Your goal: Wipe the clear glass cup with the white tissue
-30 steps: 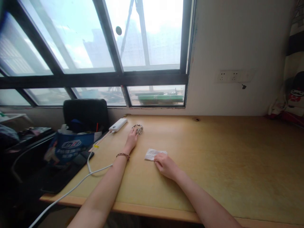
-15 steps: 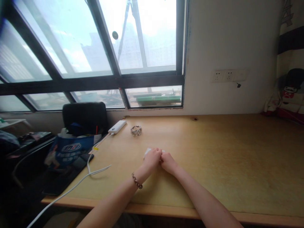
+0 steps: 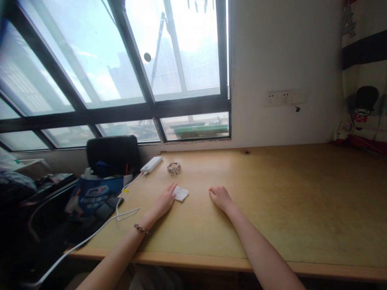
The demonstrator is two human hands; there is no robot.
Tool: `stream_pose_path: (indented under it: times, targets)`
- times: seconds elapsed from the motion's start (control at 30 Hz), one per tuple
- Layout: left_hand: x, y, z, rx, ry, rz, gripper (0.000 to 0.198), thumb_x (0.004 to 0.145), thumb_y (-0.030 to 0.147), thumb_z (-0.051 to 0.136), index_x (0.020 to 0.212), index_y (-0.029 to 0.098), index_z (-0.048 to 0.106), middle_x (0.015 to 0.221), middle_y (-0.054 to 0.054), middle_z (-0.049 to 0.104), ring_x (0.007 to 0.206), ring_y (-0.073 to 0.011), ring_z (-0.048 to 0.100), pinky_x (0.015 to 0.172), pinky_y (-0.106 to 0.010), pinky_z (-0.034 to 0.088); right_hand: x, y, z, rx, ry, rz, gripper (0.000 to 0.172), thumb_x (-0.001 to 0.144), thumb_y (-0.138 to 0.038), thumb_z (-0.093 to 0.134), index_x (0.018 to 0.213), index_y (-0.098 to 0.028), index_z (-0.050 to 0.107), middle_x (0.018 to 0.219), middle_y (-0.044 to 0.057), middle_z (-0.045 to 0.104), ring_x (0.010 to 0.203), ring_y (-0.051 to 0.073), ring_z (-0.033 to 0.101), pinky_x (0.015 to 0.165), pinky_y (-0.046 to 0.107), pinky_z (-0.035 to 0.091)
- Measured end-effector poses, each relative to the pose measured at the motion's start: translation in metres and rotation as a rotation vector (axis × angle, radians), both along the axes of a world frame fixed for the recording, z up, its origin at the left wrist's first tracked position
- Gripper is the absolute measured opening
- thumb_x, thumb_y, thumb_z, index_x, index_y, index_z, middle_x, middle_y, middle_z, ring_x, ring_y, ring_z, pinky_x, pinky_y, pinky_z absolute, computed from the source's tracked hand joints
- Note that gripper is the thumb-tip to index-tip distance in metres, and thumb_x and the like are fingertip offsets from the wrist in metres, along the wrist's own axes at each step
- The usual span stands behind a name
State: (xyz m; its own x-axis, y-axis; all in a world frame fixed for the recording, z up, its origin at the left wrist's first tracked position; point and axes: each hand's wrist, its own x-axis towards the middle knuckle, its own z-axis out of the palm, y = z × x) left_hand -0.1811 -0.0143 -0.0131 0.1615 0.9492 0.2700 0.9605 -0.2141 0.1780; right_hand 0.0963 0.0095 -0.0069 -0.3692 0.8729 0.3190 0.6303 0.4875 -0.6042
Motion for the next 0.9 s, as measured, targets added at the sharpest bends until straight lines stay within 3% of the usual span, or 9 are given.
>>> stream_pose_path:
  times: [0.1, 0.23, 0.3, 0.4, 0.57, 0.77, 0.9]
  targets:
    - [-0.02, -0.009, 0.0, 0.064, -0.01, 0.087, 0.042, 0.086, 0.023, 0.028, 0.125, 0.013, 0.038, 0.136, -0.013, 0.032, 0.12, -0.0217, 0.037, 0.097, -0.034, 0.034, 0.002, 0.001, 0.0, 0.003, -0.018, -0.024, 0.025, 0.081, -0.021, 0.043, 0.079, -0.018, 0.067, 0.081, 0.007, 0.068, 0.074, 0.016, 0.059, 0.069, 0.023, 0.04]
    - [-0.014, -0.031, -0.003, -0.045, 0.049, -0.115, 0.04, 0.087, 0.036, 0.029, 0.121, 0.021, 0.046, 0.131, -0.007, 0.041, 0.122, -0.0196, 0.035, 0.102, -0.034, 0.028, 0.004, 0.002, -0.003, 0.014, -0.025, -0.023, 0.027, 0.082, -0.025, 0.041, 0.076, -0.016, 0.066, 0.077, 0.006, 0.067, 0.07, 0.015, 0.058, 0.065, 0.022, 0.038]
    - [-0.011, -0.036, -0.004, -0.082, 0.057, -0.123, 0.044, 0.087, 0.041, 0.029, 0.123, 0.021, 0.044, 0.133, -0.008, 0.039, 0.125, -0.021, 0.031, 0.103, -0.037, 0.026, 0.005, 0.002, -0.005, 0.023, -0.029, -0.022, 0.029, 0.083, -0.026, 0.04, 0.072, -0.016, 0.065, 0.074, 0.006, 0.066, 0.067, 0.015, 0.057, 0.062, 0.022, 0.037]
    - [-0.015, -0.03, -0.003, -0.088, 0.054, -0.038, 0.049, 0.086, 0.044, 0.028, 0.126, 0.019, 0.04, 0.136, -0.012, 0.034, 0.127, -0.0244, 0.027, 0.103, -0.041, 0.023, 0.005, 0.002, -0.005, 0.031, -0.035, -0.023, 0.032, 0.084, -0.027, 0.039, 0.066, -0.016, 0.062, 0.068, 0.005, 0.064, 0.063, 0.014, 0.054, 0.059, 0.022, 0.034]
    - [-0.032, -0.006, -0.006, -0.112, 0.0, 0.087, 0.064, 0.085, 0.049, 0.027, 0.131, 0.003, 0.027, 0.135, -0.021, 0.03, 0.127, -0.0264, 0.026, 0.103, -0.041, 0.022, 0.005, 0.002, -0.005, 0.048, -0.028, -0.015, 0.036, 0.085, -0.029, 0.037, 0.059, -0.016, 0.057, 0.06, 0.004, 0.06, 0.056, 0.013, 0.049, 0.055, 0.023, 0.03]
    - [-0.028, 0.007, -0.008, -0.065, 0.034, 0.009, 0.056, 0.086, 0.046, 0.026, 0.128, 0.009, 0.033, 0.138, -0.02, 0.024, 0.129, -0.0265, 0.02, 0.101, -0.043, 0.023, 0.006, 0.002, -0.004, 0.064, -0.021, -0.003, 0.038, 0.086, -0.031, 0.035, 0.058, -0.016, 0.056, 0.059, 0.004, 0.059, 0.055, 0.012, 0.047, 0.055, 0.023, 0.029]
    - [-0.023, 0.01, -0.011, -0.033, 0.131, 0.211, 0.063, 0.083, 0.053, 0.026, 0.127, 0.009, 0.035, 0.137, -0.023, 0.023, 0.127, -0.0351, 0.02, 0.097, -0.053, 0.02, 0.006, 0.001, -0.003, 0.05, -0.03, -0.005, 0.039, 0.087, -0.031, 0.034, 0.059, -0.016, 0.057, 0.06, 0.004, 0.06, 0.056, 0.012, 0.048, 0.055, 0.023, 0.029]
